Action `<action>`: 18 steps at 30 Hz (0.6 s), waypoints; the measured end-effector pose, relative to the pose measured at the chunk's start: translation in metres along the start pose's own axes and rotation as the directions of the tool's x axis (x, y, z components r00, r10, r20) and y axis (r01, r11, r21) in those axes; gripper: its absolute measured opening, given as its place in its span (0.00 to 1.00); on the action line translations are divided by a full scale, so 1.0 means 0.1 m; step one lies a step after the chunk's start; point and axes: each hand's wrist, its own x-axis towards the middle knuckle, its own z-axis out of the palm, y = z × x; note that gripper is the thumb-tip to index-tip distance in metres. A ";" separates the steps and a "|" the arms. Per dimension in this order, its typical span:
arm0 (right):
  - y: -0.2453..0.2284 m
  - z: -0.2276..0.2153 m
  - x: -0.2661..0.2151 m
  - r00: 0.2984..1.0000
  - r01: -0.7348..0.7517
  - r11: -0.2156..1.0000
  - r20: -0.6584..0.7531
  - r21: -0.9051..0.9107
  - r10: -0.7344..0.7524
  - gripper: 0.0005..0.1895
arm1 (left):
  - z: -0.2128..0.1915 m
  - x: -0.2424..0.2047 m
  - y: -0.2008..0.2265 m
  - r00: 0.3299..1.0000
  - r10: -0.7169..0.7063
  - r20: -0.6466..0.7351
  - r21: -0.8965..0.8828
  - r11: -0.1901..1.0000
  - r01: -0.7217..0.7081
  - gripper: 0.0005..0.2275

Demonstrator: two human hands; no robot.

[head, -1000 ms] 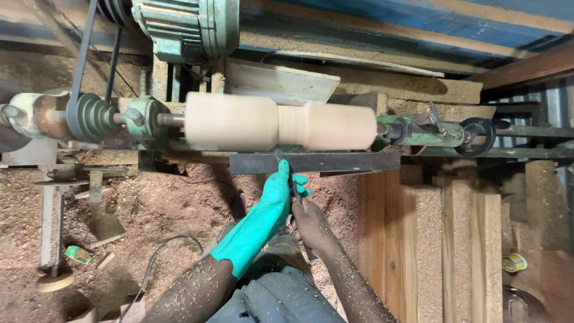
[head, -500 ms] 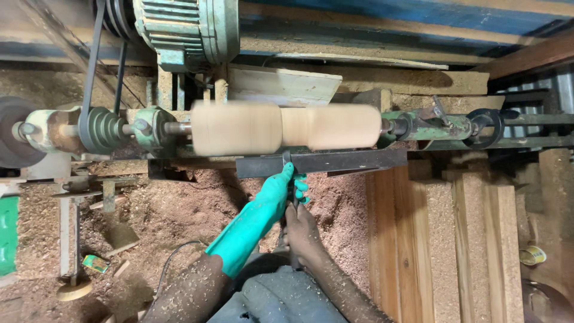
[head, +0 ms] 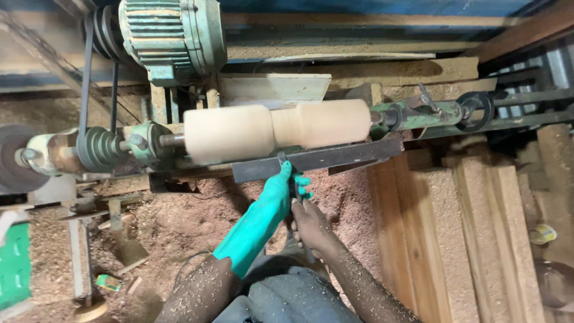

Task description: The person shapes a piece of wood on a rotating lathe using a hand-held chisel, moving the tool across the surface to remove material.

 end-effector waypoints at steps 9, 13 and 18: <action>0.26 0.49 0.14 0.989 0.108 0.978 -0.117 0.180 -0.087 0.15 | -0.09 -0.19 0.34 0.985 -0.125 0.117 0.247 0.965 0.093 0.21; 0.17 0.23 0.08 0.994 0.086 0.996 -0.063 0.033 -0.084 0.14 | -0.11 -0.03 0.12 0.997 -0.024 0.073 0.166 0.986 0.012 0.22; -0.15 -0.26 0.03 0.997 -0.051 0.986 0.045 -0.160 0.059 0.18 | 0.10 0.07 -0.09 0.995 0.034 -0.094 -0.018 0.999 -0.036 0.23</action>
